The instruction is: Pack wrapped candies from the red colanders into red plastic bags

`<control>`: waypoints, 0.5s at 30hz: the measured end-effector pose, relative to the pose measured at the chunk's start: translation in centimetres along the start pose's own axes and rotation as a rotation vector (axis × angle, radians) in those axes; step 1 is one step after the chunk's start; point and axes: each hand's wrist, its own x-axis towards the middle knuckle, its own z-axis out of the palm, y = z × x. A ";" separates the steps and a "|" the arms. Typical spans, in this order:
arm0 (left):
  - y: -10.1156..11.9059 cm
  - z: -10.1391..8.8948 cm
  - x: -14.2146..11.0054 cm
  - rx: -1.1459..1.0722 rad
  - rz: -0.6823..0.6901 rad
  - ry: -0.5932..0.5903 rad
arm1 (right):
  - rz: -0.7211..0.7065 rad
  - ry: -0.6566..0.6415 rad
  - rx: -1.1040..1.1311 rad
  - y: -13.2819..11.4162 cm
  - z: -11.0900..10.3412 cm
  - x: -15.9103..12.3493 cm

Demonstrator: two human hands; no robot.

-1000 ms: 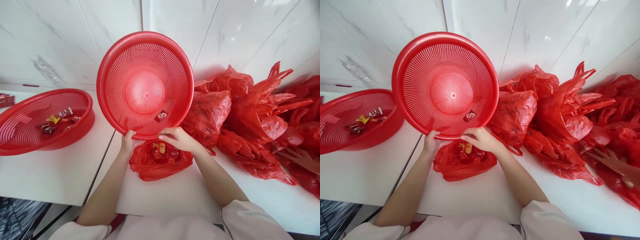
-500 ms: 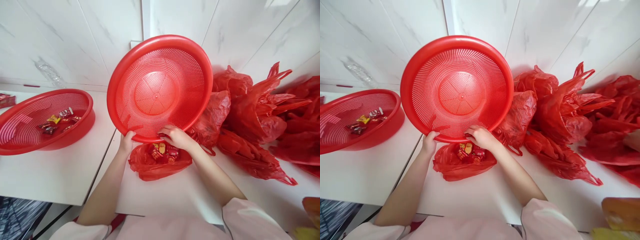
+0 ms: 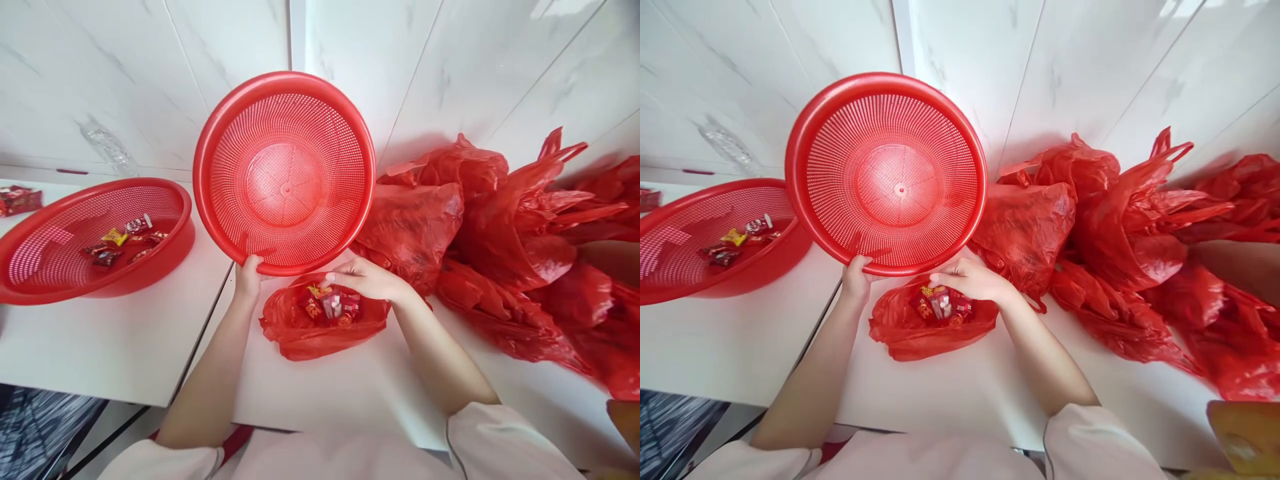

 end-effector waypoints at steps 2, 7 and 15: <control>0.1 0.0 0.0 0.000 -0.035 0.007 | 0.001 0.045 -0.114 -0.2 0.1 -0.2; 0.9 0.1 -0.2 -0.028 -0.172 -0.158 | 0.033 0.328 -0.461 1.3 0.5 0.2; 5.2 -4.2 0.6 0.572 0.263 0.074 | -0.035 0.834 -0.426 1.0 -1.9 -0.7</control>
